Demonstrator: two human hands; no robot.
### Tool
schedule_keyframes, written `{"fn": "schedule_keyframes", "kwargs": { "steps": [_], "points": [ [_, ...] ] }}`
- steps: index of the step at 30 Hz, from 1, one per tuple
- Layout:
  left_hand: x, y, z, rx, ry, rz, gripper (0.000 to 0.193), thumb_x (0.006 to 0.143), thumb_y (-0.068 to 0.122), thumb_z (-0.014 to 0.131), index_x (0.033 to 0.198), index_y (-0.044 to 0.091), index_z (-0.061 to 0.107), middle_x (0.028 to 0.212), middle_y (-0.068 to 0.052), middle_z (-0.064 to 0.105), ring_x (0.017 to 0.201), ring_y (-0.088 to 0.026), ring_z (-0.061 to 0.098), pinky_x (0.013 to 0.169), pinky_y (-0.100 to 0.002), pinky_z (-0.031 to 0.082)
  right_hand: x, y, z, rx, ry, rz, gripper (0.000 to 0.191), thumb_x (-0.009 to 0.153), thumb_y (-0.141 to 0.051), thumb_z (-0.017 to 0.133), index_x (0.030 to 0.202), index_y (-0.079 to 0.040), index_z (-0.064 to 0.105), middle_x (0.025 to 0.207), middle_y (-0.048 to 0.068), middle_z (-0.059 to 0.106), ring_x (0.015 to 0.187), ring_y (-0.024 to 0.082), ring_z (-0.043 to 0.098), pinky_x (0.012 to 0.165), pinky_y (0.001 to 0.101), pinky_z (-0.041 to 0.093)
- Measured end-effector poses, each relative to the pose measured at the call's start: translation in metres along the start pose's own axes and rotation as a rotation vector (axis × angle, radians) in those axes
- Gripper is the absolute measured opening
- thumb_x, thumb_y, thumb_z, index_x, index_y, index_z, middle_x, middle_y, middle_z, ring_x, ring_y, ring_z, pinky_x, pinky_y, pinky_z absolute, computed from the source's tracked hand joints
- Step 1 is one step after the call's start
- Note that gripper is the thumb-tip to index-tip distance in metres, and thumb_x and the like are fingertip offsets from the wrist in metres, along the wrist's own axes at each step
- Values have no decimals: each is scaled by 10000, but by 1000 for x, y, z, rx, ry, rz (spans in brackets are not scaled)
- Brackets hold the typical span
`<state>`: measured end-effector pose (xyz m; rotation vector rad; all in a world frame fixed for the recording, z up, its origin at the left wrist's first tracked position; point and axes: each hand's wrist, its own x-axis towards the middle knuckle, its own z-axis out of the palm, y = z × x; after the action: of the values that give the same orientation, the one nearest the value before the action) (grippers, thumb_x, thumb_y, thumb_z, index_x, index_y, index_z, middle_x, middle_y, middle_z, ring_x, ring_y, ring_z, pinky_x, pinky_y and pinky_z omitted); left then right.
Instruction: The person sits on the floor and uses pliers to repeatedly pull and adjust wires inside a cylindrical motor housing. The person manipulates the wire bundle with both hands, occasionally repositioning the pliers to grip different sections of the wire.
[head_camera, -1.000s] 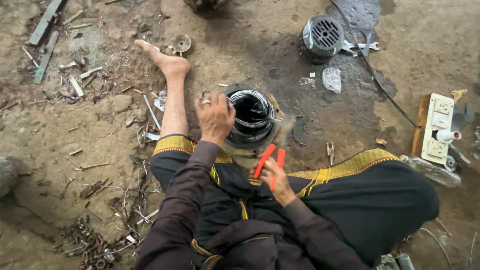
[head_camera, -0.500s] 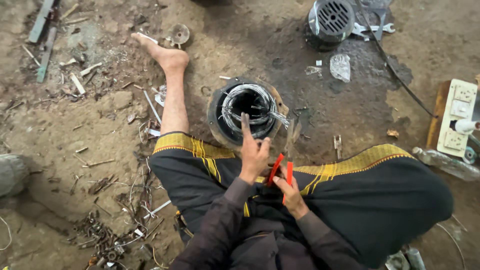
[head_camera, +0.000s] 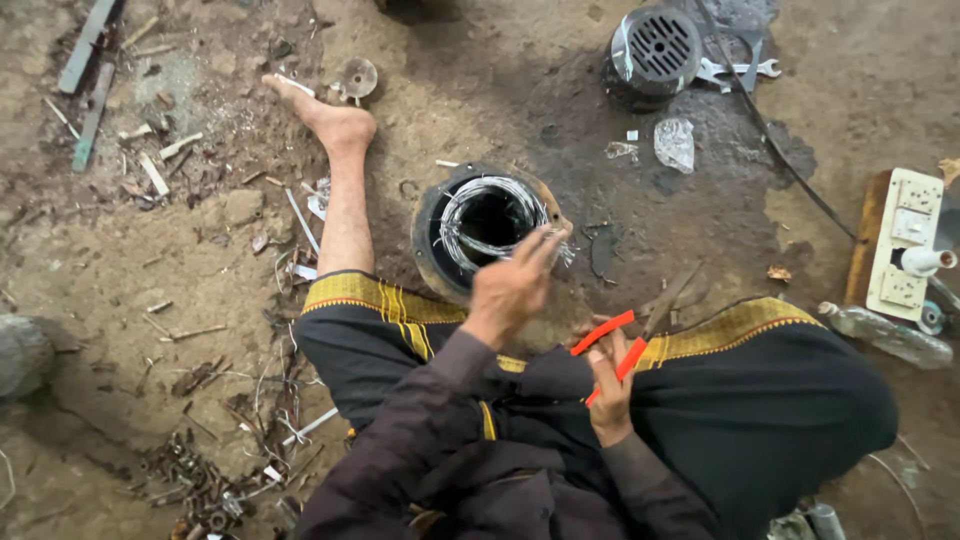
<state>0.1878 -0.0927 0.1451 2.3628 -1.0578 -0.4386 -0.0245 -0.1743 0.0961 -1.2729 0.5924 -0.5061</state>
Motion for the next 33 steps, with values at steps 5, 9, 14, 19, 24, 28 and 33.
{"fn": "schedule_keyframes", "kwargs": {
  "steps": [5, 9, 14, 19, 24, 28, 33],
  "points": [
    [13, -53, -46, 566, 432, 366, 206, 859, 160, 578, 1003, 139, 725, 1140, -71, 720, 1272, -291, 643, 1097, -533, 383, -4, 4, 12, 47, -85, 70, 470, 980, -68, 499, 1433, 40, 432, 1182, 144, 610, 1084, 251, 638, 1007, 397, 498],
    [32, -86, -41, 594, 225, 461, 137, 864, 181, 595, 789, 157, 707, 876, -43, 689, 1156, -297, 660, 1140, -607, 347, -5, 4, 17, 60, -161, 79, 504, 971, -80, 539, 1445, 44, 422, 1193, 119, 585, 1106, 223, 618, 1028, 376, 491],
    [28, -104, -24, 548, 245, 615, 111, 896, 172, 596, 823, 152, 677, 817, -30, 615, 985, -253, 667, 1107, -578, 371, -11, 3, 24, -93, -232, 125, 550, 931, -76, 572, 1451, 48, 439, 1219, 121, 612, 1109, 198, 613, 1012, 335, 477],
    [24, -106, -21, 574, 263, 611, 111, 940, 148, 584, 859, 161, 660, 808, -24, 573, 866, -211, 646, 1144, -541, 387, -13, 4, 26, -218, -306, 95, 533, 913, -83, 604, 1414, 52, 484, 1189, 109, 638, 1074, 178, 631, 985, 323, 494],
    [34, -98, -22, 589, 360, 524, 78, 916, 141, 563, 877, 142, 631, 814, -32, 602, 880, -228, 665, 1067, -571, 386, -13, 17, 22, -240, -358, 219, 500, 919, -105, 620, 1396, 22, 535, 1157, 100, 656, 1053, 169, 634, 949, 319, 498],
    [48, -94, -21, 558, 330, 418, 68, 946, 121, 549, 930, 124, 615, 808, -38, 627, 892, -245, 678, 1057, -591, 379, -8, 36, 30, 6, -404, 574, 536, 907, -231, 621, 1397, -31, 535, 1141, 104, 666, 961, 195, 670, 850, 354, 532],
    [53, -96, -18, 526, 327, 356, 82, 919, 123, 551, 943, 137, 628, 811, -23, 644, 867, -235, 681, 1066, -617, 369, 14, 40, 50, 58, -335, 885, 490, 908, -373, 594, 1272, -46, 575, 1080, 154, 712, 879, 257, 728, 759, 421, 599]
  ]
}}
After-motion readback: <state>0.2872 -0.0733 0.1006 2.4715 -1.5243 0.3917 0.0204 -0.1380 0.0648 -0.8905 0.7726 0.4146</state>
